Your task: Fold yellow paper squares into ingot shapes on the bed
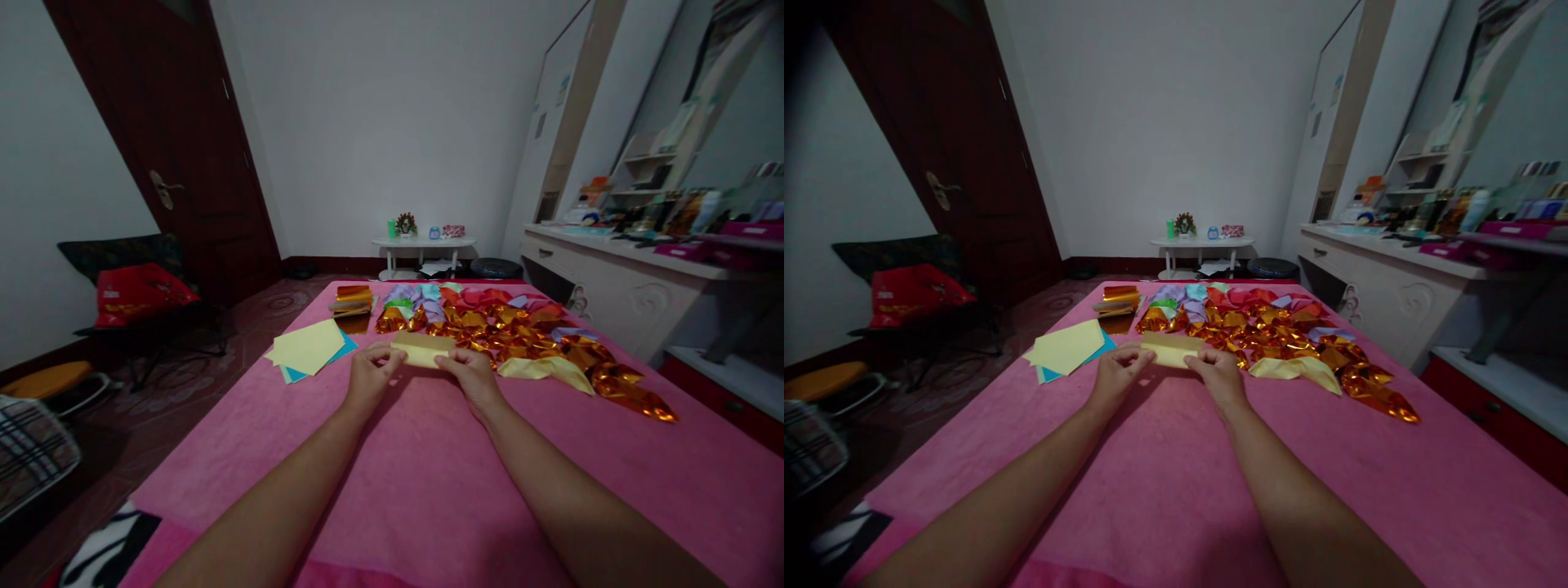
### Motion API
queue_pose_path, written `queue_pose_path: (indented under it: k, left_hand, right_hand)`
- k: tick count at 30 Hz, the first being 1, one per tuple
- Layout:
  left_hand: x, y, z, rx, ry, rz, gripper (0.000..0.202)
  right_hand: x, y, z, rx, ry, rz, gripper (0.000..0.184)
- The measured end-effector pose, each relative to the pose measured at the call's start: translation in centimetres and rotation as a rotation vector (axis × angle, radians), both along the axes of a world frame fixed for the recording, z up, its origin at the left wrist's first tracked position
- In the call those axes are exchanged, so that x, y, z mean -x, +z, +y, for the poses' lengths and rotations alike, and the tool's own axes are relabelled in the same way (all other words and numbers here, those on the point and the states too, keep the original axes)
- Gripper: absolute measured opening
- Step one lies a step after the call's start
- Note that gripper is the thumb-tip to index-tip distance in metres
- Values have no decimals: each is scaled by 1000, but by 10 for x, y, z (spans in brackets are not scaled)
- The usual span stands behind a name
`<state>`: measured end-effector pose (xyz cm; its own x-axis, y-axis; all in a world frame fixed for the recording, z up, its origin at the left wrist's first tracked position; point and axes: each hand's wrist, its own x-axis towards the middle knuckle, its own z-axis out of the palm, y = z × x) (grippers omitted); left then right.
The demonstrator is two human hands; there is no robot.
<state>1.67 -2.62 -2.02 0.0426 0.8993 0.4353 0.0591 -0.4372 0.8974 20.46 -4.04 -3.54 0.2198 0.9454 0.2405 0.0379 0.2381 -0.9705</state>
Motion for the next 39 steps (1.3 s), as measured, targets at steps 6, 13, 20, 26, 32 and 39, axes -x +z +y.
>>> queue_pose_path:
  k: [6, 13, 20, 26, 32, 39]
  left_hand:
    - [0, -5, 0, 70, -8, 27, 27]
    - [0, -5, 1, 123, 10, -1, 31]
    - [1, -6, 2, 156, 26, -21, 29]
    - [1, -6, 2, 208, 60, -49, 29]
    - [2, -5, 1, 206, 78, -44, 27]
    - [1, -1, -1, 220, 101, -7, 29]
  right_hand:
    - [-2, -1, 1, 21, -1, 63, 34]
    - [-3, -4, 6, 55, -13, 160, 31]
    - [-5, -9, 10, 70, -31, 195, 27]
    - [-6, -12, 14, 74, -77, 209, 28]
    - [-5, -10, 13, 84, -94, 203, 28]
    - [-5, -8, 12, 99, -103, 200, 28]
